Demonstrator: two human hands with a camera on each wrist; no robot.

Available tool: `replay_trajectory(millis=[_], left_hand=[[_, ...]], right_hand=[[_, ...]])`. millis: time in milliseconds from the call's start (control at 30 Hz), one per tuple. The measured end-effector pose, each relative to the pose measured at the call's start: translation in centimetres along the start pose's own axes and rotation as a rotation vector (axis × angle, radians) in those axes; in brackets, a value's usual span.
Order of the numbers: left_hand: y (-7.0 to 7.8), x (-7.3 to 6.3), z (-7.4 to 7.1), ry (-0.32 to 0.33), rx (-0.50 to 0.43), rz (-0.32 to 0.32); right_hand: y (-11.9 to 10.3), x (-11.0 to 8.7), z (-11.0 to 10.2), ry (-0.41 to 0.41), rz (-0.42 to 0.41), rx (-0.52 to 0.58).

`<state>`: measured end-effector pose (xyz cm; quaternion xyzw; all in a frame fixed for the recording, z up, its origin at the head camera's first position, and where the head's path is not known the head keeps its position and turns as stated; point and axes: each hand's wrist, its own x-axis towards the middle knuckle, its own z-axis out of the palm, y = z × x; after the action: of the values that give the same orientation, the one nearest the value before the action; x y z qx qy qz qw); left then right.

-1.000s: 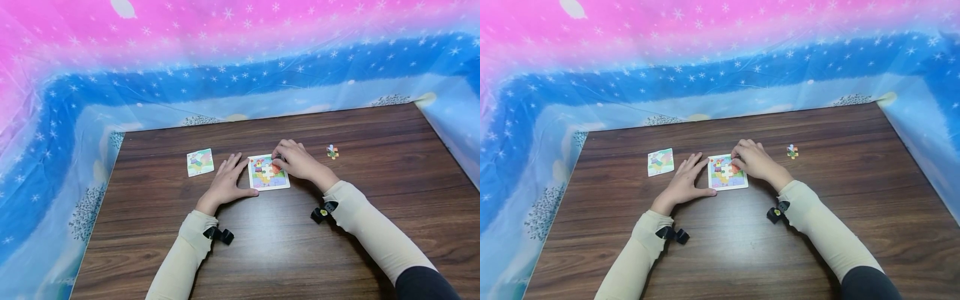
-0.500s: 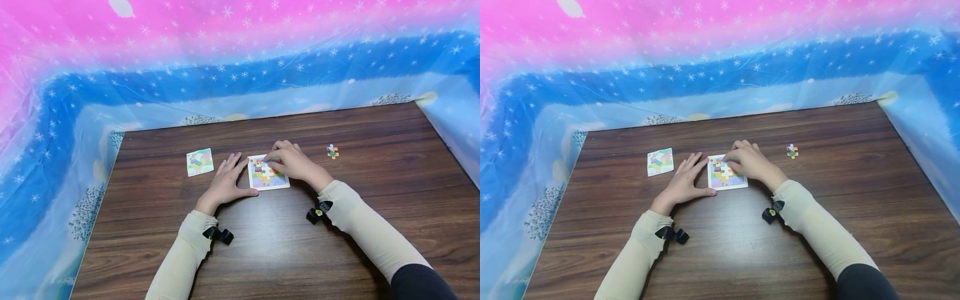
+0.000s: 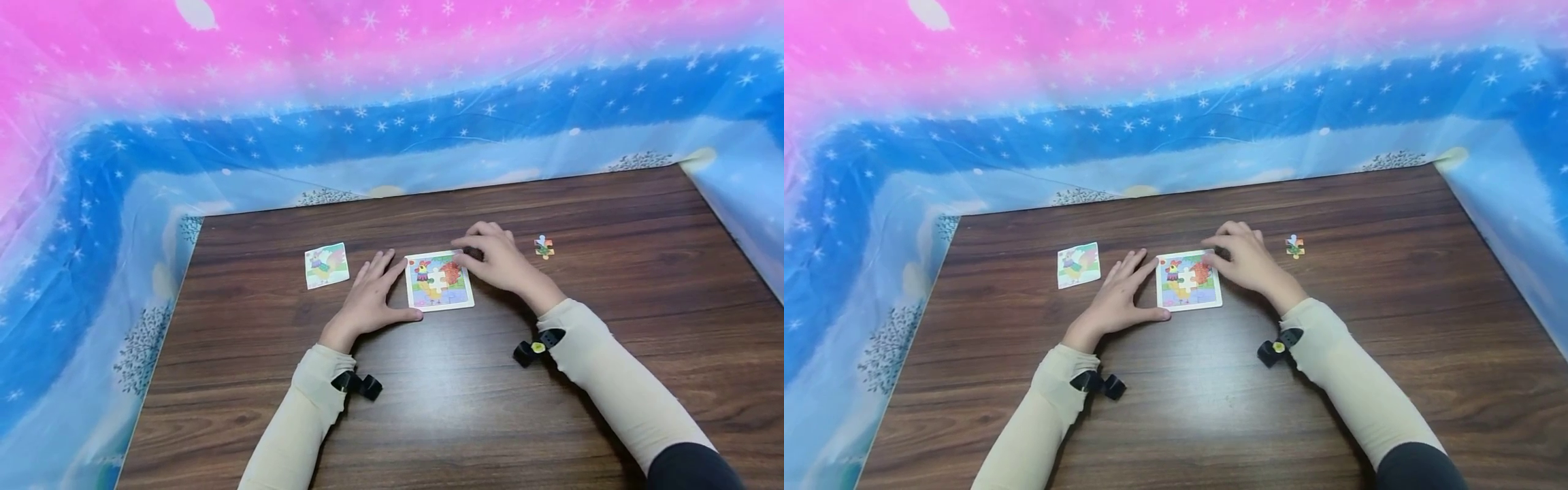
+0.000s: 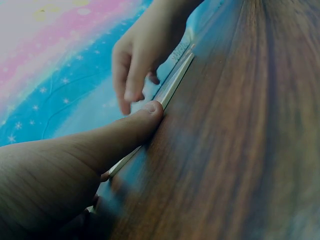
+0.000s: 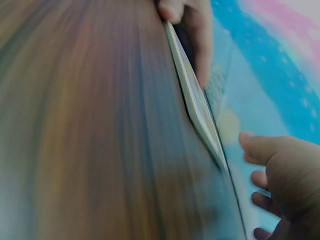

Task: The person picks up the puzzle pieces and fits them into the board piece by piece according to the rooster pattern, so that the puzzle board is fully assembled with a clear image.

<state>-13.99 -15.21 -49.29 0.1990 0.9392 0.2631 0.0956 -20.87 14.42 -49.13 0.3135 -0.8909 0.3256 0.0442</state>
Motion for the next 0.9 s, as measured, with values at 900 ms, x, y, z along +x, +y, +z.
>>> replay_trajectory(millis=[900], left_hand=[[0.1, -0.1, 0.0, 0.010, 0.012, 0.005]], right_hand=[[9.6, -6.9, -9.2, -0.086, 0.305, 0.042]])
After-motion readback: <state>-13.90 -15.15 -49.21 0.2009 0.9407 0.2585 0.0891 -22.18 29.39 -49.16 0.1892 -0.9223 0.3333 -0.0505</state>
